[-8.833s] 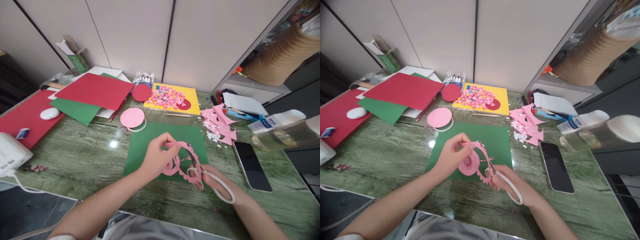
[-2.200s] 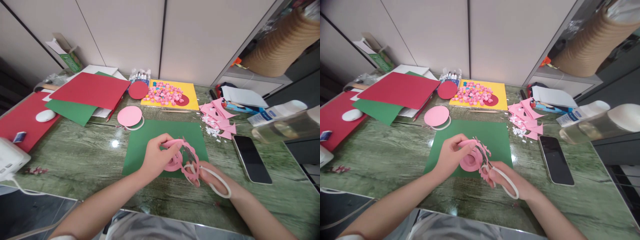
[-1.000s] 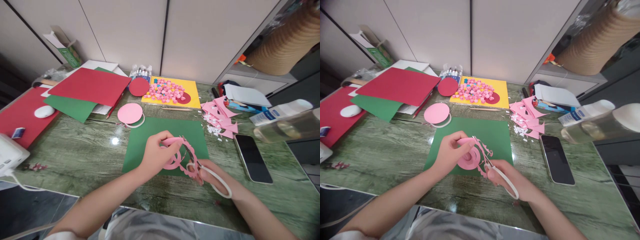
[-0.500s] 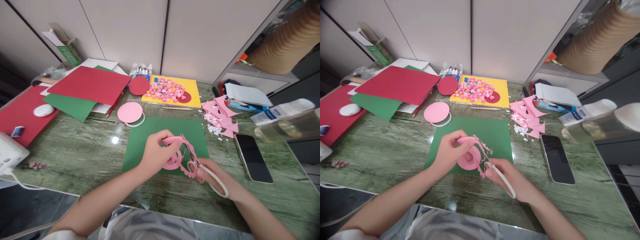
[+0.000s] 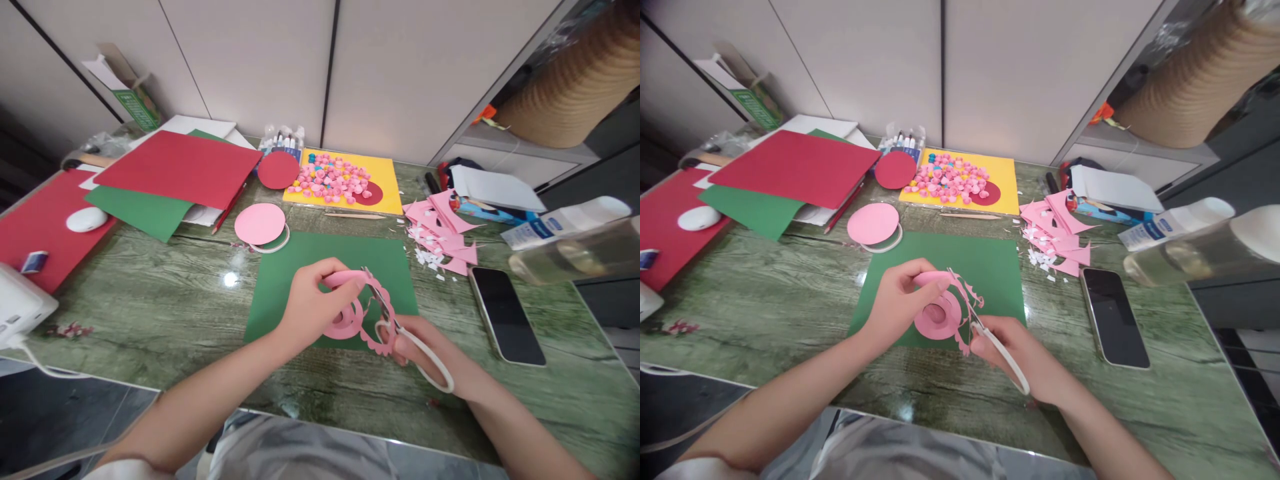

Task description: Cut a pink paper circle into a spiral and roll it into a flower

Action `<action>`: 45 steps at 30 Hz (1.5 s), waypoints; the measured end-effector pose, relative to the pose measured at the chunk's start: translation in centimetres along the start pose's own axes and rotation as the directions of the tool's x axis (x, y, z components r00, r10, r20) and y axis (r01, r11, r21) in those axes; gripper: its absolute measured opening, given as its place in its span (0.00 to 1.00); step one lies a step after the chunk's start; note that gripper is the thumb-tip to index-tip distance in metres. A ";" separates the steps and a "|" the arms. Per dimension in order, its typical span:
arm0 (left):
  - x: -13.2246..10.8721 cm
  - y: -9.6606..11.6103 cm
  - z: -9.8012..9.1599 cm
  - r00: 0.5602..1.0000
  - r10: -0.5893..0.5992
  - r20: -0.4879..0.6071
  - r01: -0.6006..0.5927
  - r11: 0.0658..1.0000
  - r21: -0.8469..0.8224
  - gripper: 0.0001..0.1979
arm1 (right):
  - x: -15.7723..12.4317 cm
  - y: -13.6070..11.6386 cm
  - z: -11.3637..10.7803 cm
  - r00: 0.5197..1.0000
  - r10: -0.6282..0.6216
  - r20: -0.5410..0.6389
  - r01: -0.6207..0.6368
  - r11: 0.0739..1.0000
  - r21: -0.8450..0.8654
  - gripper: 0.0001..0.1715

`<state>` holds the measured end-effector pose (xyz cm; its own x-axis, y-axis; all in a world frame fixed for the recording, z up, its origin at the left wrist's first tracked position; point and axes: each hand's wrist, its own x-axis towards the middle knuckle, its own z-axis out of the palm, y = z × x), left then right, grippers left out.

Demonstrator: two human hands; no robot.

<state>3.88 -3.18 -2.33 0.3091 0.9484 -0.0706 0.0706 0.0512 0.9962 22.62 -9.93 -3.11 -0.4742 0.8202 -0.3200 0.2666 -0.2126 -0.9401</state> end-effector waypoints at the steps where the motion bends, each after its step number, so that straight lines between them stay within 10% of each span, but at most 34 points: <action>1: 0.0 0.0 0.0 1.000 0.000 0.005 0.000 1.000 -0.003 0.12 | 0.0 0.0 0.0 1.000 0.002 -0.003 -0.002 1.000 -0.001 0.27; 45: 1.6 2.4 -4.9 0.855 -0.260 0.449 0.088 0.925 0.370 0.13 | -0.6 0.4 -2.0 0.970 0.204 0.132 -0.178 0.966 -0.188 0.29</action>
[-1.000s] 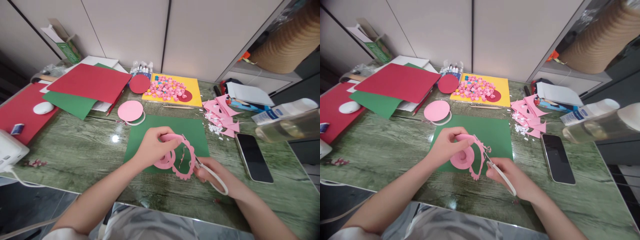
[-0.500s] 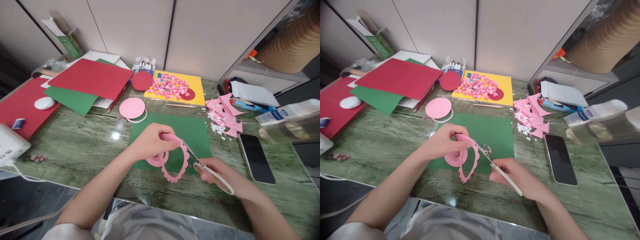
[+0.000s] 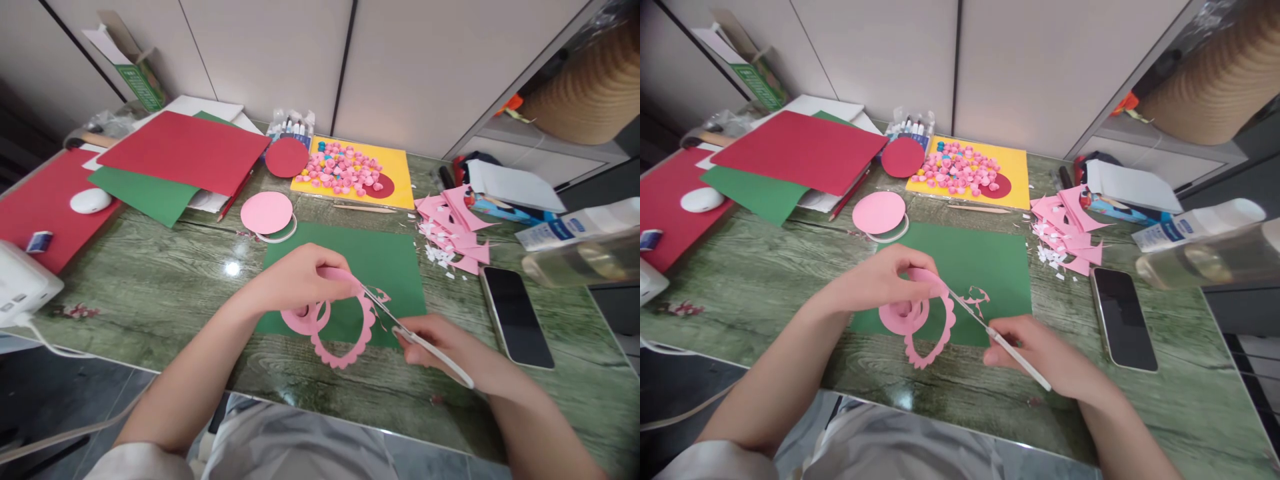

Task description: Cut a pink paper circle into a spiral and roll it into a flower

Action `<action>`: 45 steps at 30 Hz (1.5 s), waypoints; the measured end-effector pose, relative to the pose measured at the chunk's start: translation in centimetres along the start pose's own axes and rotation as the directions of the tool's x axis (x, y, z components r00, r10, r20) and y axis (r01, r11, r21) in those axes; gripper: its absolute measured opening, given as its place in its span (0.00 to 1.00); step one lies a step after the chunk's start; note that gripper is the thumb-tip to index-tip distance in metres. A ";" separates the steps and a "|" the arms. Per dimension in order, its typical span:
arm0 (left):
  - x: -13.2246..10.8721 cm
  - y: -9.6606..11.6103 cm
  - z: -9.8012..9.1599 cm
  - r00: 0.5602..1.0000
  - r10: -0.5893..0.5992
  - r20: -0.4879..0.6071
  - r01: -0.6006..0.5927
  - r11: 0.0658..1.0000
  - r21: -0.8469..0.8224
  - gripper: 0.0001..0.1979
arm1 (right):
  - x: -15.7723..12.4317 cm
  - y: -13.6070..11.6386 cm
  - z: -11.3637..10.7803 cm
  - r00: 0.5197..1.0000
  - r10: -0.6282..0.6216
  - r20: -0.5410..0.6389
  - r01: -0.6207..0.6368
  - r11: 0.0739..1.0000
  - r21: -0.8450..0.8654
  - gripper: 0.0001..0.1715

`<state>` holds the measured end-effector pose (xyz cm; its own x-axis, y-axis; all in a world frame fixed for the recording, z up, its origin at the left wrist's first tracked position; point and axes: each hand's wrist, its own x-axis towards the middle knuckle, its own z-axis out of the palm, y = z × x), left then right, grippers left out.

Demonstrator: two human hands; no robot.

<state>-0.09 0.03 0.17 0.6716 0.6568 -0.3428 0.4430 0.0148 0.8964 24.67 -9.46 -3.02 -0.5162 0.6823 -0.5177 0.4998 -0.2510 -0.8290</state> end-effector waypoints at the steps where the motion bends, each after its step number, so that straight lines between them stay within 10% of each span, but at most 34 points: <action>1: 0.0 0.0 0.0 1.000 -0.002 -0.018 0.002 1.000 -0.015 0.14 | 0.0 0.0 0.0 1.000 0.001 -0.016 -0.001 1.000 -0.004 0.30; 36: -0.1 0.4 -0.4 0.991 0.029 -0.131 -0.031 0.999 -0.014 0.13 | -0.1 0.1 -0.1 1.000 0.005 0.005 -0.005 1.000 -0.016 0.28; 45: -0.1 0.0 -0.7 1.000 -0.002 -0.018 0.003 0.997 0.071 0.13 | -0.2 -0.1 -0.4 0.996 0.062 0.070 -0.054 0.992 -0.118 0.26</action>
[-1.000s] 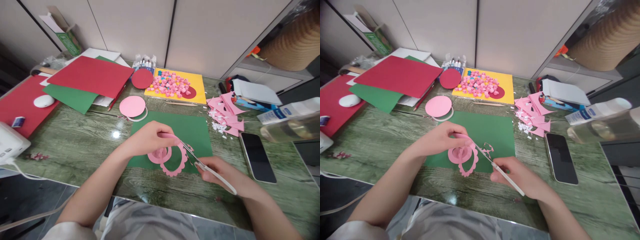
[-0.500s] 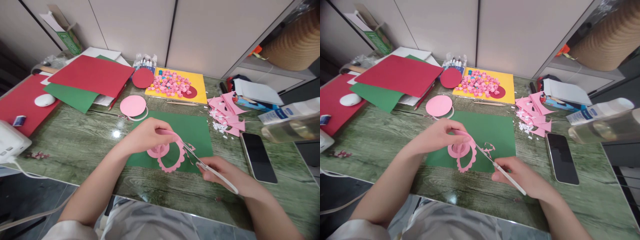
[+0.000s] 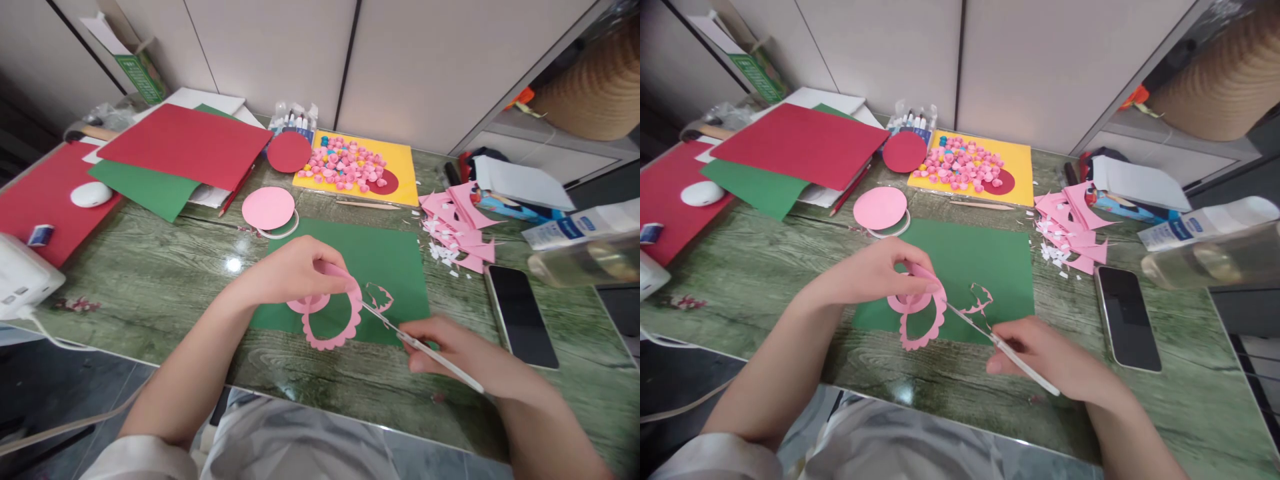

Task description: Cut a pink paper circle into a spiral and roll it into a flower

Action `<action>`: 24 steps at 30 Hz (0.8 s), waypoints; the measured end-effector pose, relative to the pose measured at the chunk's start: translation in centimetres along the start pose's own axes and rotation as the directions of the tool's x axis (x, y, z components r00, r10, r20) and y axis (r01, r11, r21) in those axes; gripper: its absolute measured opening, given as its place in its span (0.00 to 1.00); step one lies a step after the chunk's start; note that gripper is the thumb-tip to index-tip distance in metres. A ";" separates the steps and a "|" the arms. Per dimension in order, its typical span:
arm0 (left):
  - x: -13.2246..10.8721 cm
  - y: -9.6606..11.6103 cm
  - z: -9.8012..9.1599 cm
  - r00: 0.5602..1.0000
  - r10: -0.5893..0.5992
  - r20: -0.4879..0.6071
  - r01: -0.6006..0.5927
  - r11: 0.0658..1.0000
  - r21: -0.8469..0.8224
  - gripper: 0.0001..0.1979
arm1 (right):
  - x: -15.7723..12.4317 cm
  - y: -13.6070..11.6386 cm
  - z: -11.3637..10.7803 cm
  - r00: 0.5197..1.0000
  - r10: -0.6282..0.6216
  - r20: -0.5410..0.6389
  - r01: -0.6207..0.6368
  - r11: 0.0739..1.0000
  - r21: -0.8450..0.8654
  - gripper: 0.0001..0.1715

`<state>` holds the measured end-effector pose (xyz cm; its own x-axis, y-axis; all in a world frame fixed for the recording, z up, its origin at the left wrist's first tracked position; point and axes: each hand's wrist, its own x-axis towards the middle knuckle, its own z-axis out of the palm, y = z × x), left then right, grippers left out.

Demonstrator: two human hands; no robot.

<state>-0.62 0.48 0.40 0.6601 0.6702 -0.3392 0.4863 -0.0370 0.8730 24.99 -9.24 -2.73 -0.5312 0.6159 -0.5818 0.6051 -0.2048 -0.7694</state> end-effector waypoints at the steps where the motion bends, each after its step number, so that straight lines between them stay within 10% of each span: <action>1: 0.0 -0.1 0.0 1.000 -0.004 0.018 0.004 1.000 0.006 0.13 | 0.0 -0.1 0.0 1.000 0.006 0.002 -0.006 1.000 -0.008 0.26; 24: 0.1 -0.7 0.3 0.981 0.002 0.193 -0.032 0.988 0.152 0.11 | 0.0 0.7 0.1 0.997 0.020 0.072 -0.007 0.983 -0.184 0.24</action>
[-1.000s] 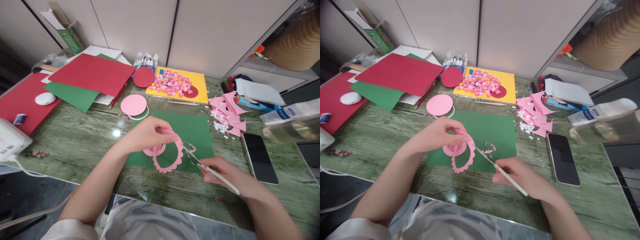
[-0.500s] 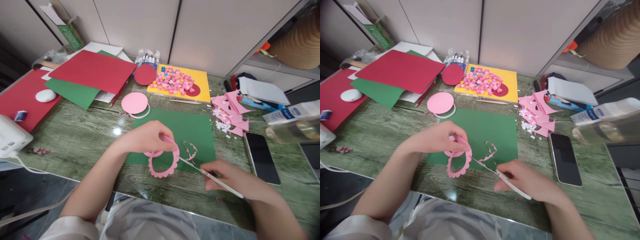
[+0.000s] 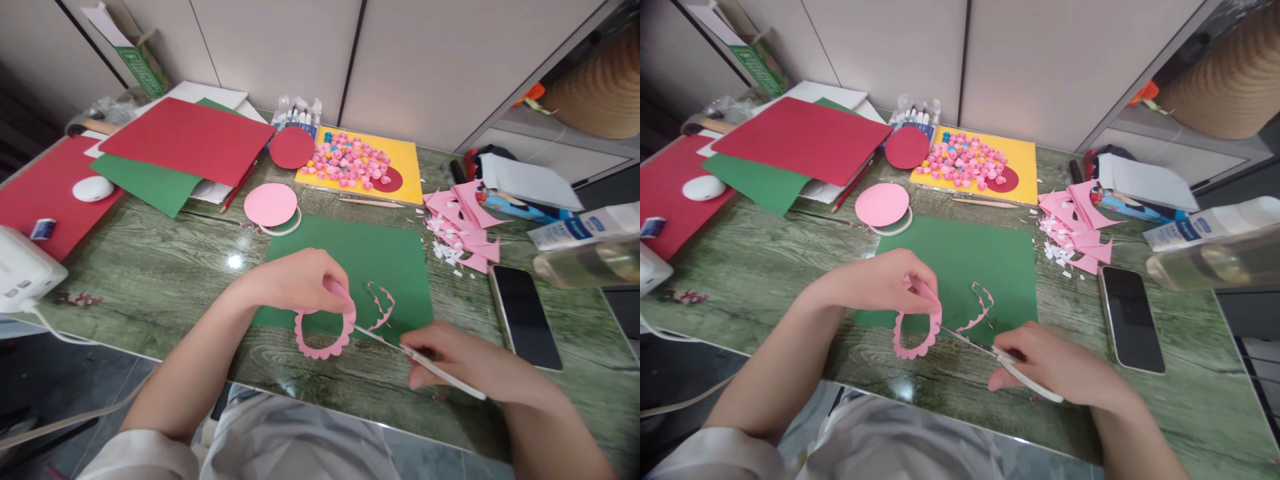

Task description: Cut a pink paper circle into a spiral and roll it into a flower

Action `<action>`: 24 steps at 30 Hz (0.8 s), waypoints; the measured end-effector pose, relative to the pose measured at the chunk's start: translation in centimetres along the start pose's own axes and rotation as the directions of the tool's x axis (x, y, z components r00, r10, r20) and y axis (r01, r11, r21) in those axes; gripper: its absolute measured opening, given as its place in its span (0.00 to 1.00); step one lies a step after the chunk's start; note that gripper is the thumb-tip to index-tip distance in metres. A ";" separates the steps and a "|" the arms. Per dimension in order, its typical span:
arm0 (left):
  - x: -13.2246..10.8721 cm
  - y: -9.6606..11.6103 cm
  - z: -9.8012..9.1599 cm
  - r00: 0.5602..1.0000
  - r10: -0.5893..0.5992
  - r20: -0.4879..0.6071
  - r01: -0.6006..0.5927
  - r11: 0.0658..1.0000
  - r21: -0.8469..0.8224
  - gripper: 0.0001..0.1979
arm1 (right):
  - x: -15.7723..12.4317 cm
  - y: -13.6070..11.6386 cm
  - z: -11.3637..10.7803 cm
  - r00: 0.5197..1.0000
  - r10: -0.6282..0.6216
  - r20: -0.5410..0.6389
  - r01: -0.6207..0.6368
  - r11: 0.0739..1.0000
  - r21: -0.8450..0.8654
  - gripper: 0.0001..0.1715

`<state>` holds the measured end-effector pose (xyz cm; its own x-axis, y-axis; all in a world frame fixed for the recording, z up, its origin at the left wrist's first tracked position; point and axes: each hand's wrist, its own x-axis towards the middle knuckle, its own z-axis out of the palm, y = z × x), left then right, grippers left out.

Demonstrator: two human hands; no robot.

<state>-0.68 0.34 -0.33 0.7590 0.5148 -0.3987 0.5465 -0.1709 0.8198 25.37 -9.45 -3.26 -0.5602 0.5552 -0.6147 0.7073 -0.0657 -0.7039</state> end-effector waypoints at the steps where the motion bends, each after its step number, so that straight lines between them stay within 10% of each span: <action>1: 0.0 0.0 0.0 1.000 -0.001 0.002 0.001 1.000 0.003 0.11 | 0.0 0.1 0.0 1.000 0.002 0.000 -0.002 1.000 0.001 0.24; 24: 0.0 0.5 0.1 0.996 -0.058 -0.064 0.054 0.997 -0.055 0.11 | 0.1 -0.3 -0.2 0.999 0.042 -0.013 -0.041 0.997 0.069 0.24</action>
<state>-0.39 0.16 -0.01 0.7020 0.5762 -0.4185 0.5667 -0.0961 0.8183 25.22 -9.24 -3.02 -0.5247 0.5623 -0.6391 0.6983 -0.1451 -0.7010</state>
